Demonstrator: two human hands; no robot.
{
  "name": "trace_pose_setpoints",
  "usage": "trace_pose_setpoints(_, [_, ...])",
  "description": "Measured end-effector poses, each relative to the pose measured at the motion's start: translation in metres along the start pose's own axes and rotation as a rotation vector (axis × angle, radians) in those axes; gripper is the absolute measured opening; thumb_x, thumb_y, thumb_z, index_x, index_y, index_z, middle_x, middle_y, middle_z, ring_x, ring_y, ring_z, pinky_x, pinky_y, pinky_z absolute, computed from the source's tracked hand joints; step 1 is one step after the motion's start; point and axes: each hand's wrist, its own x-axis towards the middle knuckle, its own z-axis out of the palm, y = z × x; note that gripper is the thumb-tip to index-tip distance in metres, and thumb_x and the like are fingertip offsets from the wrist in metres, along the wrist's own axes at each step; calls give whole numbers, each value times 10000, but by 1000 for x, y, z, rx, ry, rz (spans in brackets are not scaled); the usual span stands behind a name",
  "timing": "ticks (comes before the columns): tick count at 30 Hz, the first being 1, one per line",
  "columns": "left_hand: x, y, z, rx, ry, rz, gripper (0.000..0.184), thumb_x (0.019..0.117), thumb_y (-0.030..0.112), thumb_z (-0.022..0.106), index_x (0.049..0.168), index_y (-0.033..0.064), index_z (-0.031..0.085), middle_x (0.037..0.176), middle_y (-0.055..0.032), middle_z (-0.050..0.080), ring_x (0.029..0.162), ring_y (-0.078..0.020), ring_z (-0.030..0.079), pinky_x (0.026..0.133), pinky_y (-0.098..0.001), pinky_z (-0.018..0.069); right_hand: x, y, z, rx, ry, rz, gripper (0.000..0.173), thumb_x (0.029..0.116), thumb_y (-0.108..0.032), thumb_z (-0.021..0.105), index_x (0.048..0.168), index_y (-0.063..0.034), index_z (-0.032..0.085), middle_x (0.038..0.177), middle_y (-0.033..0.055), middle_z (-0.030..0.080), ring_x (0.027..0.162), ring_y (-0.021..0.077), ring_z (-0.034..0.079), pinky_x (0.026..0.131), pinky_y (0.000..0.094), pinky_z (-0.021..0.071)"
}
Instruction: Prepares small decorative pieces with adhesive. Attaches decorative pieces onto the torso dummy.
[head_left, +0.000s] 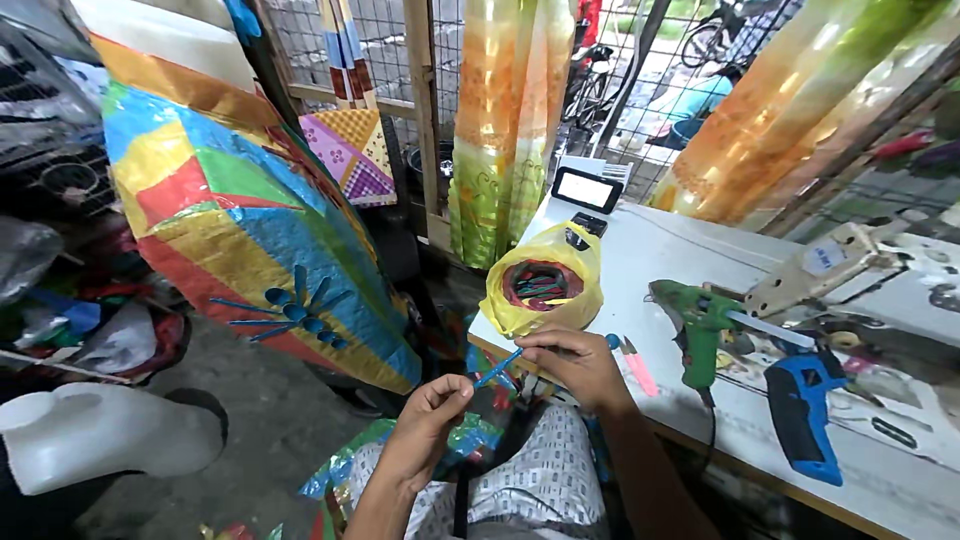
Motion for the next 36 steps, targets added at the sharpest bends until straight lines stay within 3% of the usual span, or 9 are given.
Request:
trace_pose_setpoints(5, [-4, -3, 8, 224, 181, 409, 59, 943, 128, 686, 901, 141, 726, 990, 76, 679, 889, -2, 633, 775, -171, 543, 4, -3, 14, 113, 100, 60, 123, 925, -68, 688, 989, -21, 782, 960, -25, 751, 870, -19, 671, 815, 169, 564])
trace_pose_setpoints(8, [-4, -5, 11, 370, 307, 704, 47, 938, 162, 707, 906, 137, 730, 974, 79, 627, 870, 21, 597, 741, -129, 521, 7, -2, 27, 219, 144, 58, 104, 925, -62, 702, 984, -48, 787, 926, -51, 757, 842, -3, 692, 797, 184, 585])
trace_pose_setpoints(12, [-3, -11, 4, 656, 444, 1056, 74, 983, 227, 685, 973, 157, 708, 1025, 45, 554, 917, 56, 558, 819, -82, 493, 8, -8, 44, 339, 165, 125, 119, 940, -56, 686, 994, -83, 788, 900, -68, 758, 814, 0, 690, 758, 181, 582])
trace_pose_setpoints(17, [-4, -16, -11, 1032, 614, 1293, 97, 1020, 287, 640, 1051, 195, 650, 967, 14, 501, 884, -66, 501, 876, -199, 405, 9, -13, 58, 475, 176, 227, 123, 944, -36, 678, 977, -77, 789, 873, -35, 759, 769, 19, 688, 724, 177, 578])
trace_pose_setpoints(23, [-2, -9, -24, 1243, 608, 1463, 97, 1035, 280, 611, 1060, 188, 593, 970, -4, 470, 885, -108, 489, 913, -240, 376, 9, -28, 59, 489, 156, 396, 141, 956, -23, 634, 961, -58, 771, 839, -37, 740, 756, 23, 672, 725, 189, 568])
trace_pose_setpoints(29, [5, 10, -30, 1300, 503, 1534, 97, 1047, 265, 573, 1046, 170, 551, 975, -20, 437, 879, -125, 468, 900, -234, 369, 5, -29, 60, 442, 168, 387, 131, 963, -40, 644, 986, -13, 770, 838, -18, 739, 755, 13, 664, 721, 179, 557])
trace_pose_setpoints(33, [-2, 12, -37, 1256, 520, 1450, 122, 1063, 297, 542, 1030, 179, 547, 1010, -9, 449, 926, -88, 484, 908, -193, 383, 6, -24, 58, 409, 250, 420, 125, 963, -32, 642, 972, -14, 766, 840, -12, 742, 758, 30, 677, 716, 192, 568])
trace_pose_setpoints(36, [-17, 20, -52, 1139, 573, 1266, 154, 1071, 303, 518, 1017, 163, 552, 1073, 8, 488, 979, -4, 511, 922, -124, 411, 2, -13, 51, 334, 286, 435, 101, 952, -31, 627, 971, -50, 725, 861, -43, 725, 748, 20, 662, 682, 193, 561])
